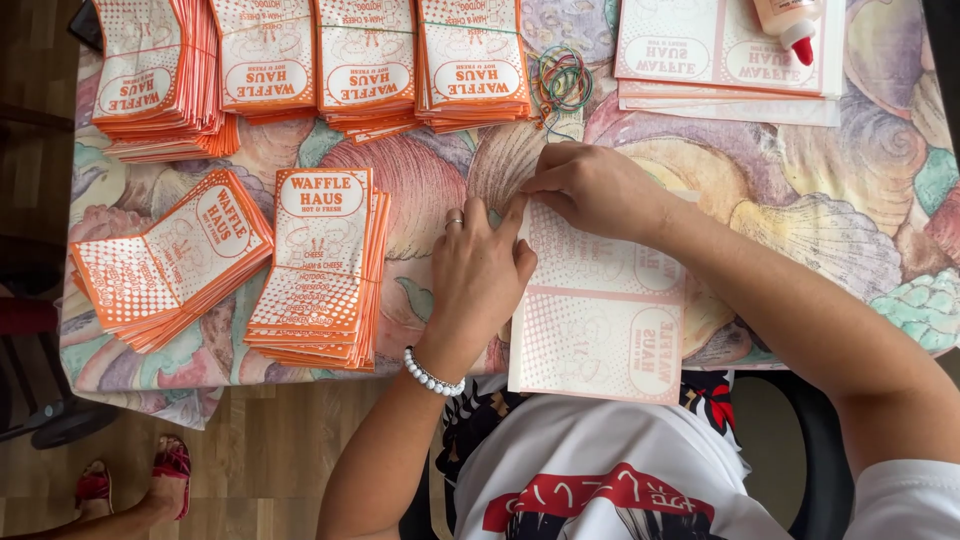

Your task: The person is manually folding paper bags and stacking them neatly on a table.

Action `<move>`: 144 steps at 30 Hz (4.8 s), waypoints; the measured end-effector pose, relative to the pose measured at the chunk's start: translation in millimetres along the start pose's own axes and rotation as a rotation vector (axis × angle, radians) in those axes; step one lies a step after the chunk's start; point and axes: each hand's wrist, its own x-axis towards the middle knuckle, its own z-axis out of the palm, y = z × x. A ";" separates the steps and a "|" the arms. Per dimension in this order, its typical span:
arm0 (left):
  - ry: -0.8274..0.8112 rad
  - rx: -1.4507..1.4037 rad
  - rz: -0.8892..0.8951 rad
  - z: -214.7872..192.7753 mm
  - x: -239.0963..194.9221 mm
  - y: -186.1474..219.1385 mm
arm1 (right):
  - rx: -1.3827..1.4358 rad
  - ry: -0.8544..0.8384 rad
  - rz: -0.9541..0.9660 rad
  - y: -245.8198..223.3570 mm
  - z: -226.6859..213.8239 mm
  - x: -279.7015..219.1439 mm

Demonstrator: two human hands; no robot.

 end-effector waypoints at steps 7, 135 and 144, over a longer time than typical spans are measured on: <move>0.070 -0.050 0.048 -2.9 -5.9 -0.4 | -0.226 -0.025 -0.171 -14.4 -10.5 -5.8; -0.069 0.150 0.402 1.8 30.2 45.3 | -0.798 -0.464 -0.012 -22.9 -93.9 -76.3; -0.095 0.133 0.406 1.2 30.0 45.3 | -0.730 -0.514 0.055 -13.2 -91.2 -80.6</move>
